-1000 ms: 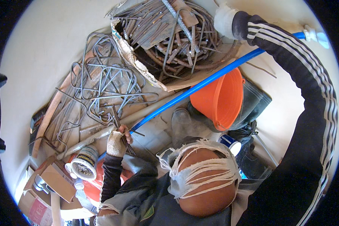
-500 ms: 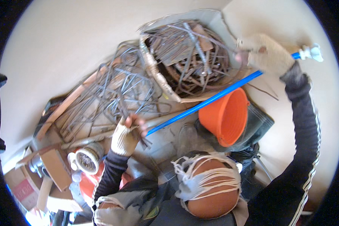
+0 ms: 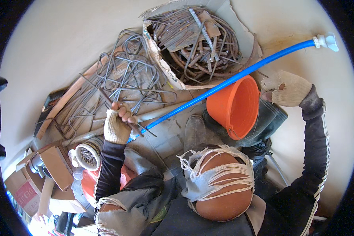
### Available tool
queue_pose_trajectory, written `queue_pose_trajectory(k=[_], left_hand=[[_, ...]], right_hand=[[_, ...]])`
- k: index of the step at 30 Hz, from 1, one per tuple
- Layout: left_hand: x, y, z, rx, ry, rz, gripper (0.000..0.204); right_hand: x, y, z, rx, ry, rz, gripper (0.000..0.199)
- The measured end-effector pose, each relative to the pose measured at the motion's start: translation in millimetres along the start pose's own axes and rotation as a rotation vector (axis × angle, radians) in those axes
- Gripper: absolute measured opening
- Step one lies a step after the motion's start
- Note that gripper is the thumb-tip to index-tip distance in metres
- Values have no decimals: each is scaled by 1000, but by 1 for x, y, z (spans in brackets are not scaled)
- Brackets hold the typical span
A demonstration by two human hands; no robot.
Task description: The person sorts metal rods and wires from a cardboard box, picking up individual rods and small bundles, inspecting them, and placing them into a separate pile. The person also moves a flat wooden board aside to access more rods.
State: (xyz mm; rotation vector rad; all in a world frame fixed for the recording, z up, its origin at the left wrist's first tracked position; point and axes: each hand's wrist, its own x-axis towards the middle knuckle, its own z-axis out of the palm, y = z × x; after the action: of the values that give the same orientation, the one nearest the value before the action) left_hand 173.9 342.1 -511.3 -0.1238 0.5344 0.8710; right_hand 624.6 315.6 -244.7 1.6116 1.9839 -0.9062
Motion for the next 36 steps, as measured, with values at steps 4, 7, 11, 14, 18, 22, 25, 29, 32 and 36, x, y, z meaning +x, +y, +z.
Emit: queue_pose_trajectory(k=[4, 7, 11, 14, 18, 22, 25, 29, 32, 36], left_hand=[[-7, -10, -7, 73, 48, -41, 22], [-12, -20, -5, 146, 77, -65, 21], [-19, -27, -5, 246, 43, -92, 22], [-23, -30, -9, 225, 70, -109, 24], [-23, -32, -14, 218, 132, -117, 20], [-24, -31, -18, 190, 149, -114, 18], [-22, -28, -20, 192, 159, -123, 18], [-17, -24, -20, 195, 152, -129, 17], [-15, -23, -18, 226, 184, -128, 19], [-17, -22, -16, 252, 204, -122, 20]], right_hand=[[7, 28, 42, -405, 329, 74, 23], [37, 51, 60, -571, 518, -117, 39], [85, 77, 65, -276, 415, -300, 37], [123, 83, 76, -173, 230, -278, 17], [152, 77, 84, -60, 60, -198, 38], [152, 73, 72, -175, 16, -141, 37], [148, 81, 55, -434, 147, -229, 26], [160, 98, 39, -724, 352, -266, 21], [172, 102, 36, -792, 587, -257, 24], [162, 97, 46, -619, 608, -322, 33]])
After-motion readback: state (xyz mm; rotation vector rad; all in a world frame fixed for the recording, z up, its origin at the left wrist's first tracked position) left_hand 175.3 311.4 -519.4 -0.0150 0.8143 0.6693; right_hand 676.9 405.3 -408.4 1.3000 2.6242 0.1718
